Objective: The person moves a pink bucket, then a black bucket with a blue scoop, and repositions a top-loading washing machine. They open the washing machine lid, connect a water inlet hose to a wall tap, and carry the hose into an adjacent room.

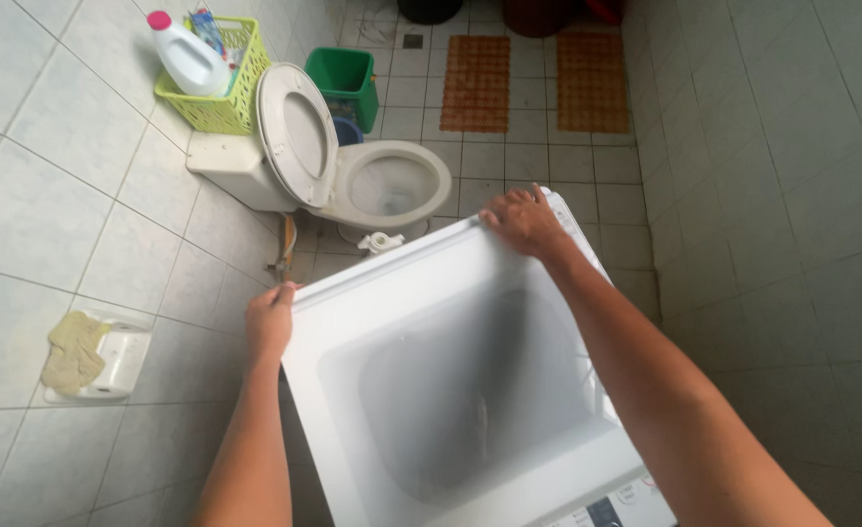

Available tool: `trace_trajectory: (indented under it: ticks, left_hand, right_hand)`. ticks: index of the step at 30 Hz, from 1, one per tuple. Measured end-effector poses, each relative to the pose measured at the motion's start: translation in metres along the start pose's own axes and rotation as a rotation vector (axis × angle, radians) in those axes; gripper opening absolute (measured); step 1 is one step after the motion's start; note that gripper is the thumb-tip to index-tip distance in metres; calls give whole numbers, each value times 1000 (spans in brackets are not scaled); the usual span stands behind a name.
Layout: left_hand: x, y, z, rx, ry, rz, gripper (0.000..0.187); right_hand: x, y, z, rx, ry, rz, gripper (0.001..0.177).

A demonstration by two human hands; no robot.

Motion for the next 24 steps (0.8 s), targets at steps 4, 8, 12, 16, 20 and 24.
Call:
trace_trajectory:
  ticks: [4,8,12,16,20,24]
  left_hand:
    - [-11,-10,8,3,-61,-195,36]
    - [-20,-16,21,-10,-109,-498,38]
    - [-18,-28,14,113,-94,-430,41]
    - [-27,-48,30,111,-41,-268,45]
    - [-31,-75,51,-11,-14,-340,47]
    - [-19,-68,11,61,-50,-433,47]
  right_hand:
    - [-19,2,19,-95,-92,-139,58]
    - [-9,5,30,-126,-137,-167,62]
    - [-6,-4,20,-169,-201,-200,66]
    - [6,-7,20,-157,-90,-107,60]
    - [-8,-5,9,-140,-95,-130,63]
    - [3,-4,-19,-88,-27,-90,60]
Point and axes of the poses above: each hand's wrist, its own z-axis towards the middle knuckle, its own x-axis out of the back of the hand, y = z × x, the point moved 8 cm from there along z, towards the middle knuckle
